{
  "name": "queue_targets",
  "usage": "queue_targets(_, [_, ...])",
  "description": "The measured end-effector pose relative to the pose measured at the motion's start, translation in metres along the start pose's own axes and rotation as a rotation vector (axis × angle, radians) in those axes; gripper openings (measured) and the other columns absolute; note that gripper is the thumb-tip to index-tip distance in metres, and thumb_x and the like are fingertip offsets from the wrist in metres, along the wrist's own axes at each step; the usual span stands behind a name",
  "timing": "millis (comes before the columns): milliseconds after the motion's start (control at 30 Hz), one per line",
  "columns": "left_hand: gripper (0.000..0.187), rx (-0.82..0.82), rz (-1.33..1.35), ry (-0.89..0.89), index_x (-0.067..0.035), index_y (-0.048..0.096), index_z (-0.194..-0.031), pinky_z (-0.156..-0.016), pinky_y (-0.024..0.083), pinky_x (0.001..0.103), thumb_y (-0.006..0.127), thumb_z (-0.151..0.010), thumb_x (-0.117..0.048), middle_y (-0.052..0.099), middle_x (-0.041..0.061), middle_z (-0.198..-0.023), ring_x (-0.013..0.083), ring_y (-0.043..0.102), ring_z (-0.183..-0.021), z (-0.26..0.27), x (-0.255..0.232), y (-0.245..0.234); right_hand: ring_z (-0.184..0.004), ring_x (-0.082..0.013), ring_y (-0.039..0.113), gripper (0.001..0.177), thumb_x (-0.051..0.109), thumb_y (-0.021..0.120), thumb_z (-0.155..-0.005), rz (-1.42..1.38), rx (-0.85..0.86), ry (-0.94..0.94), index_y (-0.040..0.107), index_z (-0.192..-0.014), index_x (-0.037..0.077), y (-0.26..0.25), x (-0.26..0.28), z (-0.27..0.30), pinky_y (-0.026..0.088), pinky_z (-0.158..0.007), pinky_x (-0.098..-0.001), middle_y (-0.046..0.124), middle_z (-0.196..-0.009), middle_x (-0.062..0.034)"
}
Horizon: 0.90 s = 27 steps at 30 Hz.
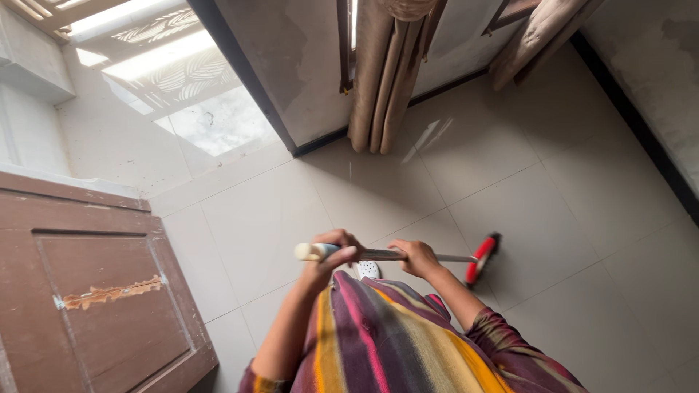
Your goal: The person sweeps the floor with a broom, moving dust toward an open doorway and then sweeping outside onto a balcony.
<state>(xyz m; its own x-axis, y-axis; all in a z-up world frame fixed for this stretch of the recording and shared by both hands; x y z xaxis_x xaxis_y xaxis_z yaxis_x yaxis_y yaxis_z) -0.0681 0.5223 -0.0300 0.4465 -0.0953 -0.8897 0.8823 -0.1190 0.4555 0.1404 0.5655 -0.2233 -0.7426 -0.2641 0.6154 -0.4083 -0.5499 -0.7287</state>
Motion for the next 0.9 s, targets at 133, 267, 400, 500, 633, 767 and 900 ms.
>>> queue_targets(133, [0.025,0.01,-0.137,-0.045,-0.002,0.058,-0.076,-0.079,0.052,0.033,0.074,-0.092,-0.01,0.064,0.009,-0.08,0.0196,0.064,-0.086,-0.014,0.093,0.006,-0.086,-0.0284,0.074,0.043,-0.004,0.067,-0.071,0.039,0.113,0.155,0.078,-0.101,0.025,0.03,-0.095,-0.002,0.058,-0.076,-0.0415,0.078,-0.09,-0.0046])
queue_targets(267, [0.032,-0.028,-0.254,0.004,-0.002,0.054,-0.067,-0.066,0.047,0.034,0.074,-0.091,-0.01,0.061,0.008,-0.074,0.0167,0.059,-0.074,-0.017,0.009,-0.029,-0.08,-0.0251,0.076,0.033,0.0,0.07,-0.073,-0.192,-0.06,-0.159,0.078,-0.099,0.018,0.045,-0.008,-0.069,0.058,-0.071,-0.0378,0.079,-0.091,-0.0061])
queue_targets(400, [0.037,-0.005,-0.469,0.115,-0.004,0.048,-0.063,-0.054,0.043,0.035,0.075,-0.086,-0.014,0.054,0.007,-0.06,0.0191,0.054,-0.055,-0.009,-0.123,-0.037,-0.084,-0.0309,0.073,0.02,0.004,0.065,-0.094,-0.457,-0.076,-0.509,0.073,-0.112,0.011,0.063,0.149,-0.134,0.057,-0.076,-0.0374,0.073,-0.093,-0.0127])
queue_targets(500, [0.031,0.109,-0.799,0.198,-0.005,0.049,-0.064,-0.055,0.042,0.038,0.075,-0.078,-0.014,0.05,0.008,-0.058,0.0266,0.052,-0.056,-0.014,-0.16,-0.016,-0.088,-0.0312,0.071,0.018,0.006,0.067,-0.093,-0.512,-0.089,-0.627,0.072,-0.111,0.009,0.079,0.228,-0.178,0.058,-0.078,-0.0366,0.073,-0.099,-0.012])
queue_targets(633, [0.031,0.208,-0.971,0.192,-0.007,0.05,-0.062,-0.053,0.042,0.042,0.078,-0.07,-0.017,0.052,0.009,-0.058,0.0304,0.054,-0.056,-0.033,-0.175,-0.001,-0.079,-0.0303,0.07,0.008,0.016,0.075,-0.09,-0.445,-0.044,-0.623,0.075,-0.092,0.008,0.061,0.273,-0.221,0.057,-0.077,-0.0394,0.073,-0.085,-0.0092])
queue_targets(767, [0.027,0.257,-0.898,0.298,-0.008,0.051,-0.065,-0.053,0.044,0.041,0.077,-0.068,-0.015,0.051,0.008,-0.057,0.0283,0.055,-0.054,-0.006,-0.233,-0.005,-0.076,-0.0313,0.068,0.012,0.022,0.076,-0.087,-0.364,-0.033,-0.676,0.074,-0.087,0.01,0.023,0.312,-0.211,0.053,-0.075,-0.0423,0.069,-0.074,-0.0106])
queue_targets(900, [0.028,0.05,-0.69,0.512,-0.008,0.046,-0.066,-0.061,0.054,0.037,0.072,-0.078,-0.007,0.051,0.006,-0.06,0.0239,0.061,-0.057,-0.004,-0.277,-0.027,-0.071,-0.0292,0.069,0.013,0.024,0.077,-0.089,-0.345,0.0,-0.649,0.072,-0.089,0.012,-0.031,0.293,-0.217,0.054,-0.073,-0.0401,0.069,-0.075,-0.01])
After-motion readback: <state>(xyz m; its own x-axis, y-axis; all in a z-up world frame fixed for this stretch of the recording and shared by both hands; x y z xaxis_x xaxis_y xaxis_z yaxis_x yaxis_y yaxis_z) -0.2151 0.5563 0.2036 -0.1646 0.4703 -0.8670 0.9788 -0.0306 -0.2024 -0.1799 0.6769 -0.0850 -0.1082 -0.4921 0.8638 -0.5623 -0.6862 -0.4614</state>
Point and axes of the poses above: each hand's wrist, its own z-axis away from the middle knuckle, its own y-axis out of the palm, x = y × z, the point moved 9 cm from there along -z, towards the middle knuckle
